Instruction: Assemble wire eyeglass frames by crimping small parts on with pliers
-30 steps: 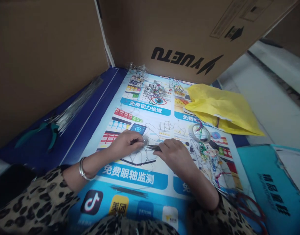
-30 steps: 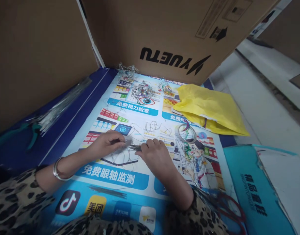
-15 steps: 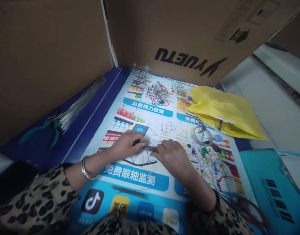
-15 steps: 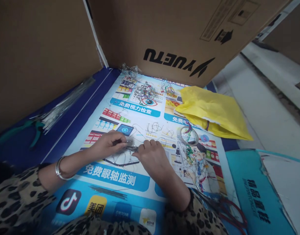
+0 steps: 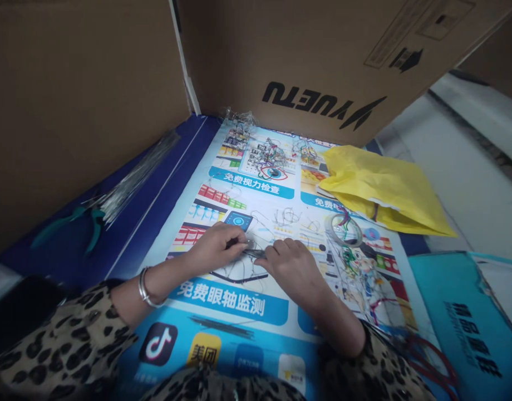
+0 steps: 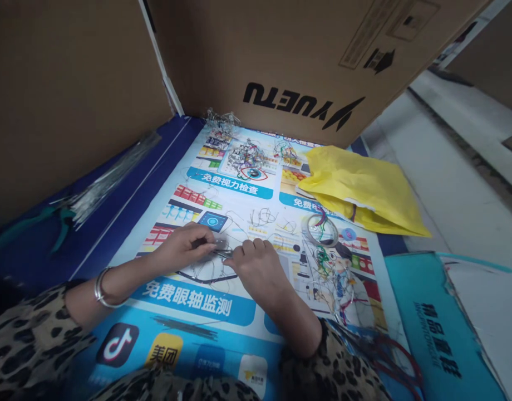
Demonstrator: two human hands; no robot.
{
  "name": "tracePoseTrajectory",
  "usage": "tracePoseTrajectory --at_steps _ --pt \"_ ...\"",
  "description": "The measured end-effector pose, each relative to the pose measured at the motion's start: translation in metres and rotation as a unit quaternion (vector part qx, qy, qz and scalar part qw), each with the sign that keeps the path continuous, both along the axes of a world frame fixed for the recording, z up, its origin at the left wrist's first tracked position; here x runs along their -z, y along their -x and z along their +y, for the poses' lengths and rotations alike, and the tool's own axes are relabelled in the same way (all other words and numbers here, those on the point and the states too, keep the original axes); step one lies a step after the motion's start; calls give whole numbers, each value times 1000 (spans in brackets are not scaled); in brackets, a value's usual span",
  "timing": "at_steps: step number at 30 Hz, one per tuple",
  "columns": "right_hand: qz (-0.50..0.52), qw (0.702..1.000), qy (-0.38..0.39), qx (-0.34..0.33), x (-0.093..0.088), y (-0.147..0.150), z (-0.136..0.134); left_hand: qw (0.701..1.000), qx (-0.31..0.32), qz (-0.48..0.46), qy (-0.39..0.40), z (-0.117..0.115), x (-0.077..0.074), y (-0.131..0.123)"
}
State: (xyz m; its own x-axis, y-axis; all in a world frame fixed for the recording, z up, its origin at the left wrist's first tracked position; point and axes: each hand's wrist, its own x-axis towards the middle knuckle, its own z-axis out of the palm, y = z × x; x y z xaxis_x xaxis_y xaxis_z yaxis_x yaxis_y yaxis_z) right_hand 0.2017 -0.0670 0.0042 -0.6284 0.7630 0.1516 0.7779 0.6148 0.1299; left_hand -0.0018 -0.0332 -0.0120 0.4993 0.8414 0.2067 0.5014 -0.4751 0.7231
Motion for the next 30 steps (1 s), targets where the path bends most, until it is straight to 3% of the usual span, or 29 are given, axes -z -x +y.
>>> tracePoseTrajectory --at_steps 30 --pt "-2 1000 3 13 0 -1 -1 1000 -10 26 4 -1 1 1"
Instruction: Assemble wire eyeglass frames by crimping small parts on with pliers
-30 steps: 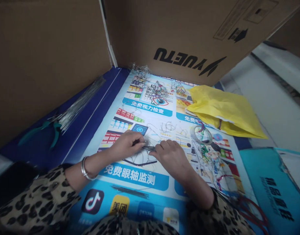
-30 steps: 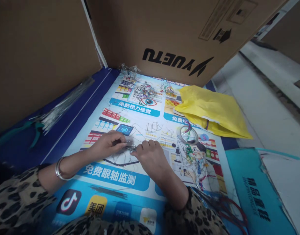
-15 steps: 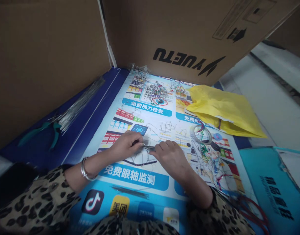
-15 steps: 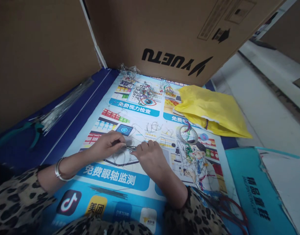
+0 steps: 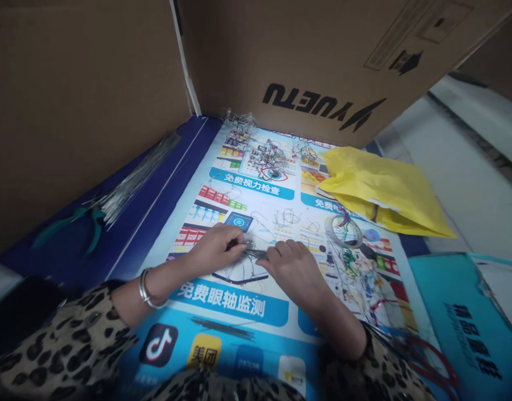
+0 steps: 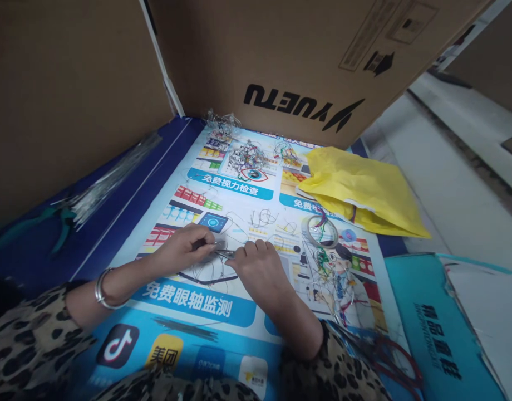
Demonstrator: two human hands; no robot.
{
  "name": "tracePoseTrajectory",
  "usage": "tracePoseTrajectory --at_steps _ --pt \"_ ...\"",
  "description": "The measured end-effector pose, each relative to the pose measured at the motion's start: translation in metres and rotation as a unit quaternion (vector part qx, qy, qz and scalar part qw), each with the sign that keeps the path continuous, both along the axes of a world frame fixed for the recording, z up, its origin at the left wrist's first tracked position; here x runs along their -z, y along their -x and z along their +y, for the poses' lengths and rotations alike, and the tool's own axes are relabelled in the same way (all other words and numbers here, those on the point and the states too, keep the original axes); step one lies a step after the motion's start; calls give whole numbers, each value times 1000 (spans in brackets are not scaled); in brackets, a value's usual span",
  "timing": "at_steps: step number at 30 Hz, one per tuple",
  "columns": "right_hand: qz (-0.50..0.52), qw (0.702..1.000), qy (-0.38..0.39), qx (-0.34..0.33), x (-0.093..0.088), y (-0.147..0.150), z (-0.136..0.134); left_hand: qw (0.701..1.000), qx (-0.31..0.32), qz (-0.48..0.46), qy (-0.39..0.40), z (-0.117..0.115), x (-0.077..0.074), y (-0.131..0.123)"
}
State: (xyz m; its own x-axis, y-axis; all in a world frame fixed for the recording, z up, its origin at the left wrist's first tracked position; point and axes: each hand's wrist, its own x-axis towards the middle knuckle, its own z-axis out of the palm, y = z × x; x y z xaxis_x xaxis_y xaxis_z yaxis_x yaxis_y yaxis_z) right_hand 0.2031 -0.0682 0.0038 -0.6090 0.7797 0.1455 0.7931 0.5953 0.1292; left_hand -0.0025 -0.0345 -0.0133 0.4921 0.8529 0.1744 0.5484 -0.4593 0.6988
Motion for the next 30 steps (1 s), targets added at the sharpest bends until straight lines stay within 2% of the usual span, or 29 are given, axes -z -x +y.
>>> tracePoseTrajectory --at_steps 18,30 --pt "0 1000 12 4 -4 7 -2 1000 -9 -11 -10 -1 0 -1" --pt "3 1000 12 2 -2 8 -3 1000 -9 1 13 -1 0 0"
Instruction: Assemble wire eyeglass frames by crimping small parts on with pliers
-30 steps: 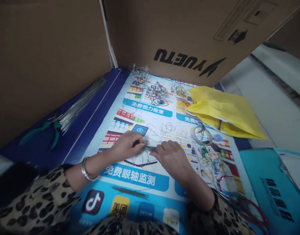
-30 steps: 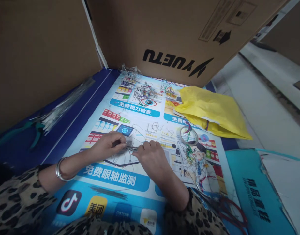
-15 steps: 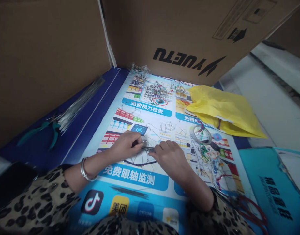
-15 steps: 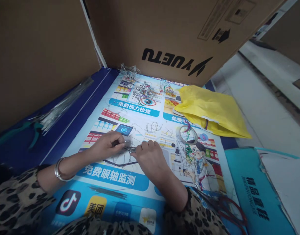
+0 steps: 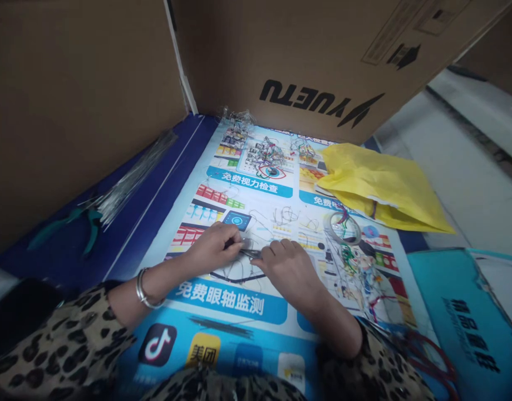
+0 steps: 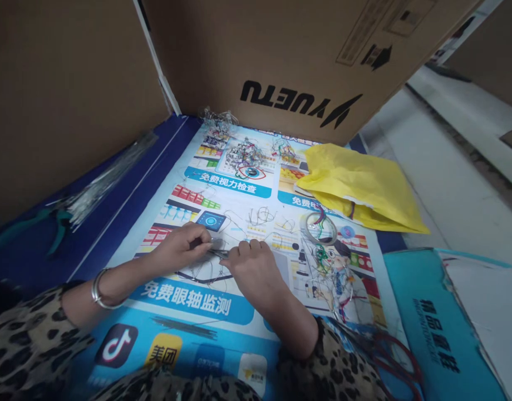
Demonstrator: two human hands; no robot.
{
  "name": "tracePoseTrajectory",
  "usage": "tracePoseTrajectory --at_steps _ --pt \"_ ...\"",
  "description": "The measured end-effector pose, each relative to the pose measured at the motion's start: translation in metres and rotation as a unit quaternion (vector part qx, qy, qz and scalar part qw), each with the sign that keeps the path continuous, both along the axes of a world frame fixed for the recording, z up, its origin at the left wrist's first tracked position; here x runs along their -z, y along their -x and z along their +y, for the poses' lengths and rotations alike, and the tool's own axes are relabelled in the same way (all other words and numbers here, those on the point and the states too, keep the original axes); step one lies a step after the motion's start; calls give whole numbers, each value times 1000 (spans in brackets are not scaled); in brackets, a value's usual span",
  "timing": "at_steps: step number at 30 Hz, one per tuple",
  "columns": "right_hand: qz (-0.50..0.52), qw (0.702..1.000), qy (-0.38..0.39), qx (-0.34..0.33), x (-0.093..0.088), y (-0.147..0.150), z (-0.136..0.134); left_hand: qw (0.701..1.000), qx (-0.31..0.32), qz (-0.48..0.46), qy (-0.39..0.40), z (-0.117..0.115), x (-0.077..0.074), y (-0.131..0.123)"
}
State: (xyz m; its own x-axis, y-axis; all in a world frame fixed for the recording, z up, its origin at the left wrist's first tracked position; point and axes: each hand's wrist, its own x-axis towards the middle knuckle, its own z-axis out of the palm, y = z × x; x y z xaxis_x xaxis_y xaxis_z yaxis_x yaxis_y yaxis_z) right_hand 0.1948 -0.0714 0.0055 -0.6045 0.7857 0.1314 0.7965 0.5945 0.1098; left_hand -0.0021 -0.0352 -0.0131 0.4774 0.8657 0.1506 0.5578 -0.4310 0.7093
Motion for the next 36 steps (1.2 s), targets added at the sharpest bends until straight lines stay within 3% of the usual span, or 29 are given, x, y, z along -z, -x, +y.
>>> tracePoseTrajectory --at_steps 14,31,36 --pt "7 1000 12 -11 0 -2 4 999 27 -4 -18 1 6 3" --pt "7 1000 15 -16 0 -2 5 1000 17 1 -10 0 3 2" --pt "3 1000 12 -8 0 -2 4 1000 -14 -3 2 -1 4 1"
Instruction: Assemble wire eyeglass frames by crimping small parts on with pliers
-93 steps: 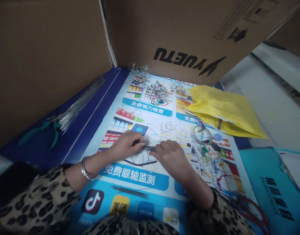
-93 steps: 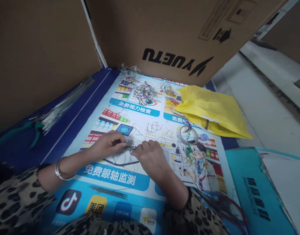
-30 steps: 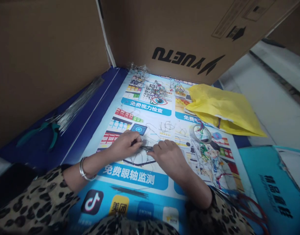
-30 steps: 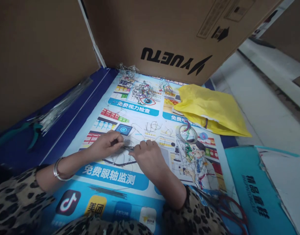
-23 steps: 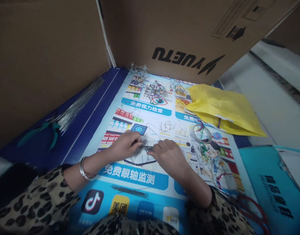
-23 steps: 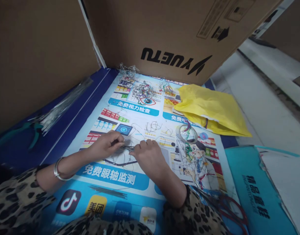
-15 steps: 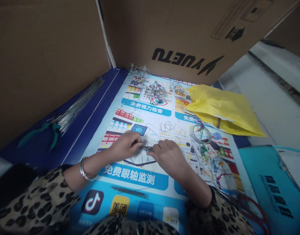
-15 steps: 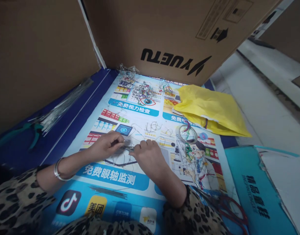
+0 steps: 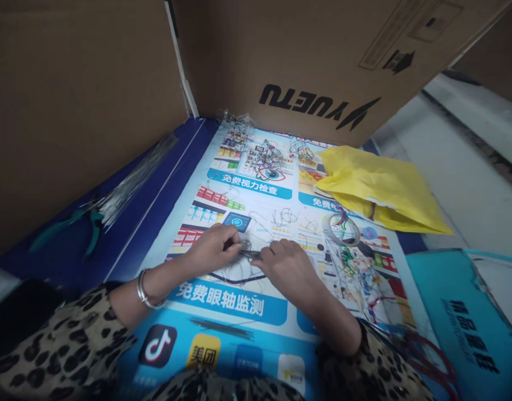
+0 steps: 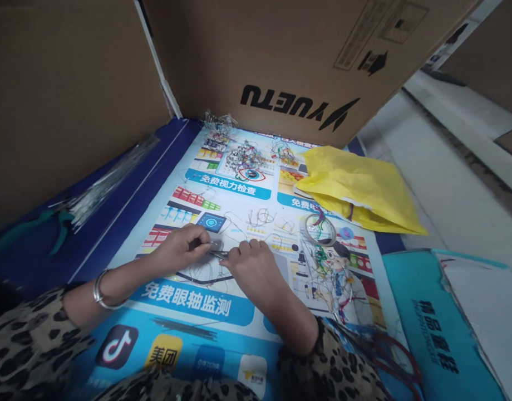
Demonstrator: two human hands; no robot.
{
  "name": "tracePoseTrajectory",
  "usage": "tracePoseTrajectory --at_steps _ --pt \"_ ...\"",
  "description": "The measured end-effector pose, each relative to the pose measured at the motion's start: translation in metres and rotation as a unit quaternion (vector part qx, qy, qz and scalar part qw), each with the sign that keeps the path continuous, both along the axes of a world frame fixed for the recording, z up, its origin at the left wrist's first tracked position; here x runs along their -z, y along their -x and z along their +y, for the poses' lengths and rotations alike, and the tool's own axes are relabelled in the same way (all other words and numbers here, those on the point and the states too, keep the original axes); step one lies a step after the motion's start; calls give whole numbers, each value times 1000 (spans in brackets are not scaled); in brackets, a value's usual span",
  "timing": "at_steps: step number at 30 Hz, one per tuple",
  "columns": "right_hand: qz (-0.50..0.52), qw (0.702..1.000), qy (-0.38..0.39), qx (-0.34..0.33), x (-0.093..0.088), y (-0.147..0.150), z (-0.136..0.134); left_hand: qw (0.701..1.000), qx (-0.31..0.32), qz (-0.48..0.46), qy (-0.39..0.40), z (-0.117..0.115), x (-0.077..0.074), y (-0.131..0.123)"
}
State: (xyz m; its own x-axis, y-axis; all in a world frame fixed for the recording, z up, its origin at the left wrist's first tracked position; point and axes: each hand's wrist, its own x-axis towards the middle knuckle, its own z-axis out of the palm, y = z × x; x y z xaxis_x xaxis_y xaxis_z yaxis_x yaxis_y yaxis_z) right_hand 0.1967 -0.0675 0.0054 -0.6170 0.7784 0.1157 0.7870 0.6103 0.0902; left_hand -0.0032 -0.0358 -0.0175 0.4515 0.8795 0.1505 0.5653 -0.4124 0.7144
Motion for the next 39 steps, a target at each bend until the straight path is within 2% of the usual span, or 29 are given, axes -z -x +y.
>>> tracePoseTrajectory --at_steps 13,39 --pt "9 1000 -12 0 0 2 -1 1000 -18 -11 1 -1 2 0" --pt "-4 1000 17 -7 -1 2 1 1000 13 -11 -7 -1 -1 2"
